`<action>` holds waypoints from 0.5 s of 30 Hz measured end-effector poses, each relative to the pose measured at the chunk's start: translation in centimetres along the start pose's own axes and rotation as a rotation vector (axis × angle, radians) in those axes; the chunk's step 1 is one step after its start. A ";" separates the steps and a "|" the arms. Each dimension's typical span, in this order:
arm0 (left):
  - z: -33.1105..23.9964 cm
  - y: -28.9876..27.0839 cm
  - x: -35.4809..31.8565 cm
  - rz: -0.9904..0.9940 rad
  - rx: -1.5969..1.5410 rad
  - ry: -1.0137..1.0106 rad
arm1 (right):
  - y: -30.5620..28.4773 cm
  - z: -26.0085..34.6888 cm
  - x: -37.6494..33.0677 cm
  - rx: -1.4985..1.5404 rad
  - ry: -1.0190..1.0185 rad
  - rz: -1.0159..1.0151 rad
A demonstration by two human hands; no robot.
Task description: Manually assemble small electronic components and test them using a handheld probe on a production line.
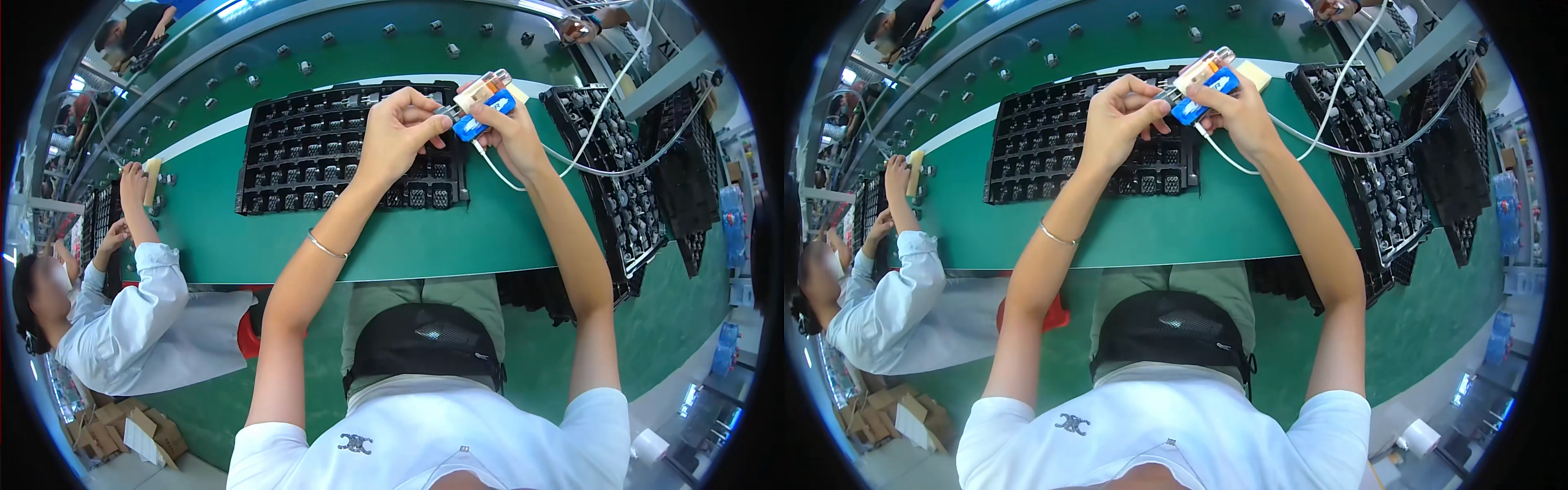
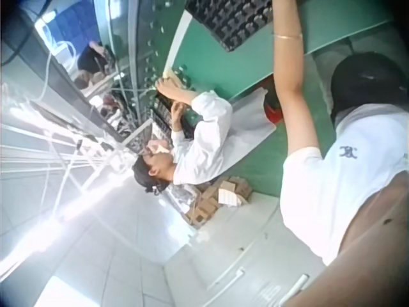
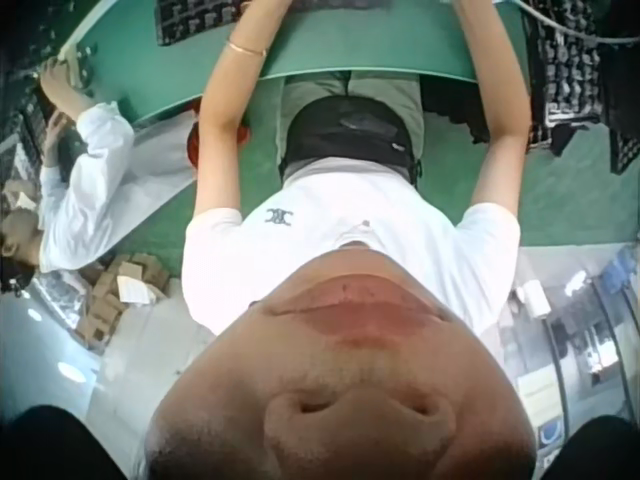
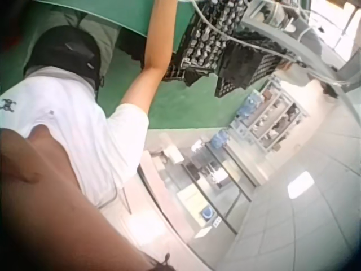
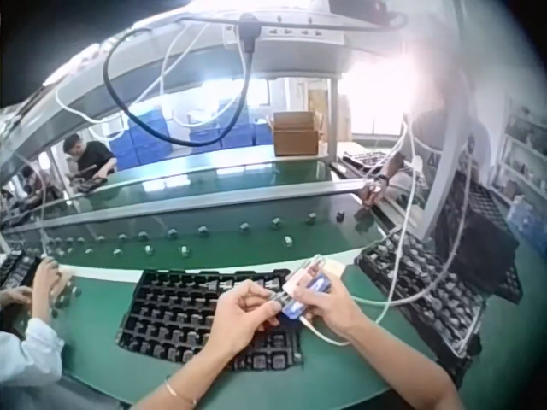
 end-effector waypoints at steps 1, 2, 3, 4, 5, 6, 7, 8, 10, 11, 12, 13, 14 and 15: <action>-0.1 0.0 -0.1 -0.003 0.017 0.006 | 0.0 -0.1 -0.1 0.015 0.003 -0.007; -0.3 0.1 -0.2 -0.006 0.034 0.012 | -0.1 -0.2 -0.1 0.029 0.006 -0.015; -0.4 0.1 -0.3 -0.007 0.037 0.010 | -0.1 -0.4 -0.1 0.032 0.007 -0.013; -0.4 0.1 -0.5 -0.012 0.047 0.010 | -0.1 -0.7 -0.1 0.058 0.019 -0.009; -0.4 0.1 -0.5 -0.016 0.055 0.010 | -0.1 -0.9 -0.1 0.082 0.031 -0.005; -0.4 0.1 -0.5 -0.016 0.055 0.008 | -0.2 -1.1 -0.2 0.083 0.033 -0.006; -0.4 0.1 -0.6 -0.010 0.068 0.004 | -0.2 -1.1 -0.2 0.074 0.031 -0.007; -0.4 0.2 -0.6 -0.002 0.081 0.000 | -0.3 -1.2 -0.2 0.064 0.029 -0.008; -0.6 0.2 -0.5 0.011 0.100 0.003 | -0.4 -1.0 -0.1 0.099 0.046 0.034; -0.7 0.3 -0.5 0.024 0.118 0.009 | -0.4 -1.0 -0.1 0.133 0.059 0.077; -0.7 0.3 -0.5 0.022 0.118 0.008 | -0.4 -1.1 -0.2 0.133 0.060 0.079; -0.8 0.5 -0.5 0.040 0.114 0.011 | -0.5 -1.4 -0.3 0.156 0.106 0.086; -0.8 0.7 -0.4 0.058 0.110 0.015 | -0.6 -1.6 -0.4 0.178 0.151 0.093; -0.9 0.7 -0.3 0.059 0.107 0.015 | -0.8 -1.6 -0.4 0.176 0.151 0.091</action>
Point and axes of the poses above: each hand's wrist, its own x-axis towards the middle knuckle, its own y-axis out of the palm, z = x × y, the point moved 4 cm from there along x, towards the middle knuckle, and after that the axes turned 8 degrees about -z, right-handed, at the moved point
